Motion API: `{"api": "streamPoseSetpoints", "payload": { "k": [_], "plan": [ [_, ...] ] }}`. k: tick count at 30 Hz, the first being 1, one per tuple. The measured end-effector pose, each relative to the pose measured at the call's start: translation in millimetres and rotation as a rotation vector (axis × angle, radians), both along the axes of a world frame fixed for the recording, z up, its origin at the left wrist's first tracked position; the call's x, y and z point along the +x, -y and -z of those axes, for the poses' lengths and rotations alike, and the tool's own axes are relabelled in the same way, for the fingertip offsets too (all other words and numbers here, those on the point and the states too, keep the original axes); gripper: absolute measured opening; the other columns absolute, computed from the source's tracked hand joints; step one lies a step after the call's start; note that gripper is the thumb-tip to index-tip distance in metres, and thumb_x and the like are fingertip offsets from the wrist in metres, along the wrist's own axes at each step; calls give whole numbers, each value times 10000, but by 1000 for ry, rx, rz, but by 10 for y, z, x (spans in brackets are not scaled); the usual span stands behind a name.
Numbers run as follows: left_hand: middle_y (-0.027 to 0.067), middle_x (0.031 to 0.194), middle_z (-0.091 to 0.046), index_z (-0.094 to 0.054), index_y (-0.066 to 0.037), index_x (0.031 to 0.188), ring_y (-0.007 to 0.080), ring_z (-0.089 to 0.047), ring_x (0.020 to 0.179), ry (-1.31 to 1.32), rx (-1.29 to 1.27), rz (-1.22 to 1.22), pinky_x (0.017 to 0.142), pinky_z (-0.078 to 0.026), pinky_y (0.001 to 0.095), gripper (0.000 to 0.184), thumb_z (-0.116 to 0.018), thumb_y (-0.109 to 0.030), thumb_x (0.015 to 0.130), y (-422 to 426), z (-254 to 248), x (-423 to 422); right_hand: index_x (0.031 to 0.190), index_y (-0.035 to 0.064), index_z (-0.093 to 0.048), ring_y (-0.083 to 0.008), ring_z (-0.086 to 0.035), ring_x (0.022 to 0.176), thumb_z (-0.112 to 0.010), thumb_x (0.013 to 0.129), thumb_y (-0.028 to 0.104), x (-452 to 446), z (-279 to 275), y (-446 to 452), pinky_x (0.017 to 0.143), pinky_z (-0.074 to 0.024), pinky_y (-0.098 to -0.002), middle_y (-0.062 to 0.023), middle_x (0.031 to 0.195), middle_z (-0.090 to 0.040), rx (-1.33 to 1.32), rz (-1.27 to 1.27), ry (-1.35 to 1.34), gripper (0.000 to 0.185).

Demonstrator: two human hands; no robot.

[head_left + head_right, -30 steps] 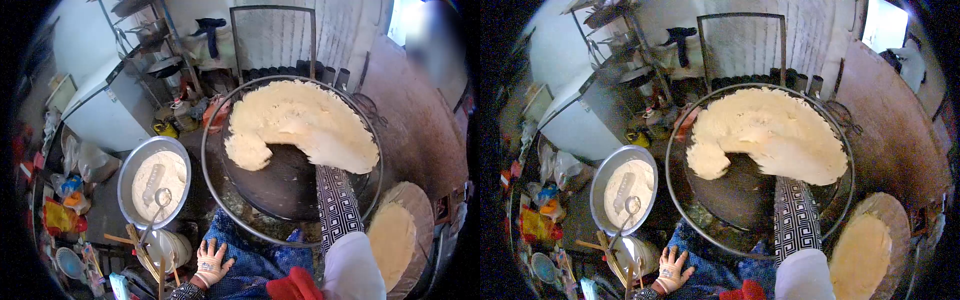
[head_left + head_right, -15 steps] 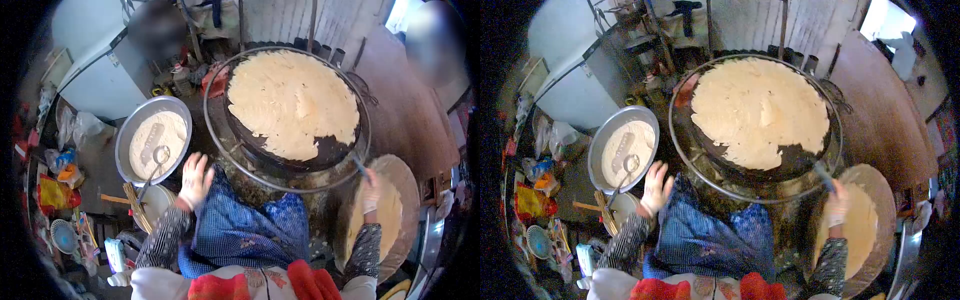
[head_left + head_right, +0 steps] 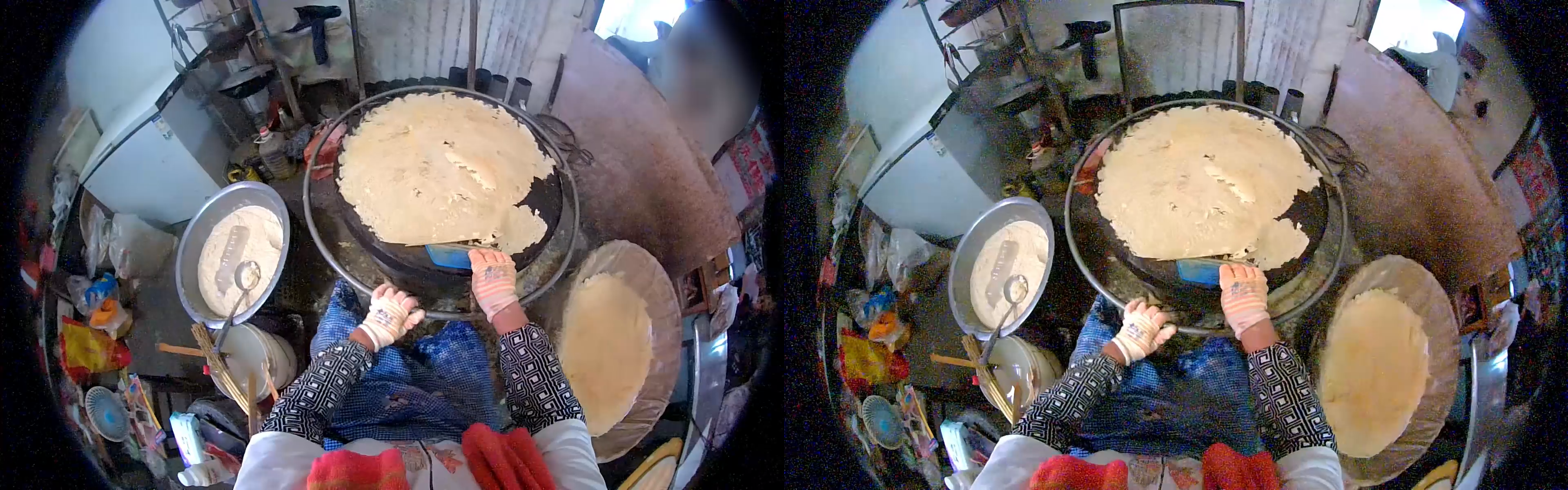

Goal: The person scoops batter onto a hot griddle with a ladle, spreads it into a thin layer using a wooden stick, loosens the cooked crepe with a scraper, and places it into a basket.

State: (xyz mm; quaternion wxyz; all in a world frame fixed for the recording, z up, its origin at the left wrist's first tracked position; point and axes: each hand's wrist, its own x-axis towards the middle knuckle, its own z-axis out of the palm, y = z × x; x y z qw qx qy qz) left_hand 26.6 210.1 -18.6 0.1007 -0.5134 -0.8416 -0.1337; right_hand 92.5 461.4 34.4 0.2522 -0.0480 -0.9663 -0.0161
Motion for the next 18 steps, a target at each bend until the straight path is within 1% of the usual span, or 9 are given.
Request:
{"api": "streamPoseSetpoints", "payload": {
  "k": [1, 2, 4, 6, 7, 8, 10, 13, 18],
  "plan": [
    [69, 935, -608, -642, -173, 1026, 308, -542, 993, 225, 116, 55, 987, -335, 505, 279, -671, -346, 808, -94, 64, -24, 1053, 86, -610, -240, -609, 964, -546, 804, 132, 2, 11, -116, 879, -432, -390, -95, 1012, -653, -26, 7, -30, 261],
    [124, 1100, -573, -573, -139, 1216, 330, -503, 1079, 44, 211, -66, 977, -326, 530, 561, -763, -336, 727, -155, -81, 14, 1059, 85, -610, -243, -610, 968, -544, 806, 129, 39, 4, -183, 880, -433, -388, -95, 1021, -655, -58, 9, -57, 265],
    [170, 1298, -464, -420, -116, 1386, 348, -419, 1204, -119, 504, -198, 1014, -281, 553, 865, -812, -376, 659, -301, -458, -253, 1065, 87, -613, -249, -613, 974, -542, 807, 123, 121, -15, -217, 885, -434, -385, -95, 1030, -659, -104, 16, -76, 270],
    [204, 1398, -362, -334, -103, 1434, 365, -341, 1278, -177, 310, -432, 1057, -221, 567, 984, -824, -394, 632, -471, -689, -488, 1065, 90, -617, -254, -617, 981, -542, 805, 116, 151, -114, -226, 891, -435, -381, -95, 1029, -663, -124, 10, -72, 272],
    [193, 1430, -341, -334, -125, 1442, 387, -291, 1312, -137, 205, -420, 1091, -167, 566, 991, -823, -412, 630, -551, -644, -661, 1026, 88, -628, -259, -626, 973, -554, 786, 94, 181, -140, -223, 872, -453, -382, -94, 1007, -667, -158, -11, -146, 251],
    [131, 1286, -532, -530, -177, 1307, 323, -416, 1245, -174, 212, -408, 1101, -157, 577, 708, -792, -386, 683, -673, -760, -737, 1012, 86, -630, -260, -627, 968, -557, 782, 90, 240, -236, -210, 862, -459, -385, -94, 1000, -666, -176, -35, -134, 242],
    [31, 1011, -679, -687, -226, 999, 242, -544, 1118, 4, 15, -299, 1098, -159, 614, 253, -707, -335, 771, -796, -849, -971, 985, 81, -634, -262, -630, 957, -564, 772, 82, 405, -433, -147, 843, -471, -391, -93, 987, -665, -211, -82, -105, 224],
    [-25, 808, -693, -695, -239, 773, 186, -617, 951, -234, 107, -208, 1099, -179, 610, 65, -681, -300, 789, -1069, -1092, -1142, 992, 68, -619, -272, -628, 923, -552, 786, 104, 557, -361, -130, 823, -478, -403, -94, 969, -650, -120, -231, -122, 220],
    [-34, 766, -675, -693, -238, 802, 180, -625, 880, -285, 158, -82, 1106, -220, 552, 107, -747, -279, 720, -1518, -1576, -1434, 1124, 29, -565, -256, -624, 884, -509, 843, 155, 65, -131, -256, 794, -475, -411, -91, 945, -632, 98, -129, 155, 314]
  ]
}}
